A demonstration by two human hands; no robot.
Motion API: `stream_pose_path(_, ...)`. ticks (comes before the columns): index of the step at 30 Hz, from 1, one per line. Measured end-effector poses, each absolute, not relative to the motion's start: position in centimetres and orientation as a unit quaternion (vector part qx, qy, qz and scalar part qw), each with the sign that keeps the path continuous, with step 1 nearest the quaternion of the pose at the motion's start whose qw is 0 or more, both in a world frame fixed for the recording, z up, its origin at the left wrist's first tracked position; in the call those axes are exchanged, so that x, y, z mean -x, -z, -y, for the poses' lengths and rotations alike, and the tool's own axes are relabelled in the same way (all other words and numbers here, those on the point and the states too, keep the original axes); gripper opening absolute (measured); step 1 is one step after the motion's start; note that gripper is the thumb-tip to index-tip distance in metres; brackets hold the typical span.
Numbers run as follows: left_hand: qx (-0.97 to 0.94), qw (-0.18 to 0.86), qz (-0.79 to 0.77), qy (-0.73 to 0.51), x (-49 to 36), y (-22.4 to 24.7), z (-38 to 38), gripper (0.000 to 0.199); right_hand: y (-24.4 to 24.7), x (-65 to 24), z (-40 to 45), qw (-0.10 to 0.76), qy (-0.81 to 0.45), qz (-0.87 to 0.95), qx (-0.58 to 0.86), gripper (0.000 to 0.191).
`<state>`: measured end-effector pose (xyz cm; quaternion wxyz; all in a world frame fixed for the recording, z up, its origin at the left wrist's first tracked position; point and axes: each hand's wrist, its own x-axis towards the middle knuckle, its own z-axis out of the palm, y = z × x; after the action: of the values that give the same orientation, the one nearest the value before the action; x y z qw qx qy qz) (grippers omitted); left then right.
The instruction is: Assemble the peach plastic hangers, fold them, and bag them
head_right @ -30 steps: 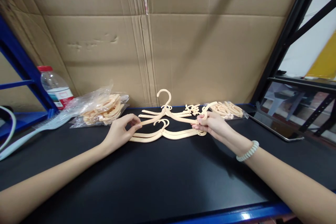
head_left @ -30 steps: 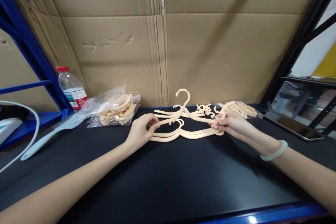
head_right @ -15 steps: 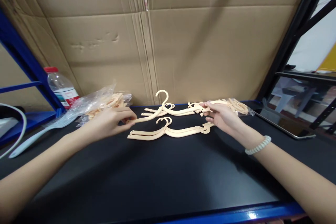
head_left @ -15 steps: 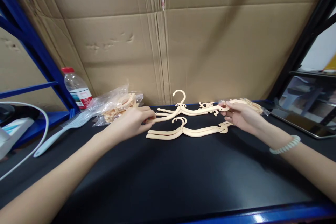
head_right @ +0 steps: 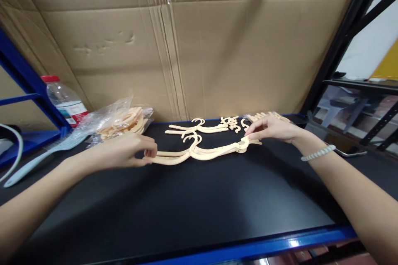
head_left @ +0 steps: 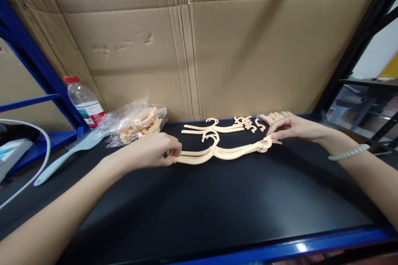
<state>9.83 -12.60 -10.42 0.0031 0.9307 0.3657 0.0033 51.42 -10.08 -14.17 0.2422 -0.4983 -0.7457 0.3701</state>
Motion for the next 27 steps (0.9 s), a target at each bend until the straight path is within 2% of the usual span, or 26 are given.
stream_pose_path(5, -0.928, 0.015, -0.371, 0.026, -10.3, 10.8, 12.9, 0.009, 14.6, -51.8, 9.6, 0.158, -0.297, 0.799, 0.498, 0.019)
stream_pose_path(13, -0.933, 0.022, -0.357, 0.033, -10.4, 11.3, 12.5, 0.008, 14.8, -51.6, 9.5, 0.119, -0.281, 0.816, 0.490, 0.014)
stream_pose_path(21, -0.937, 0.016, -0.349, 0.005, -10.5, 11.6, 12.4, 0.011, 15.4, -52.1, 9.0, 0.112, -0.237, 0.831, 0.490, 0.018)
stream_pose_path(27, -0.931, 0.005, -0.364, -0.011, -10.4, 11.6, 12.7, 0.004, 15.0, -51.6, 9.3, 0.122, -0.230, 0.833, 0.488, 0.020)
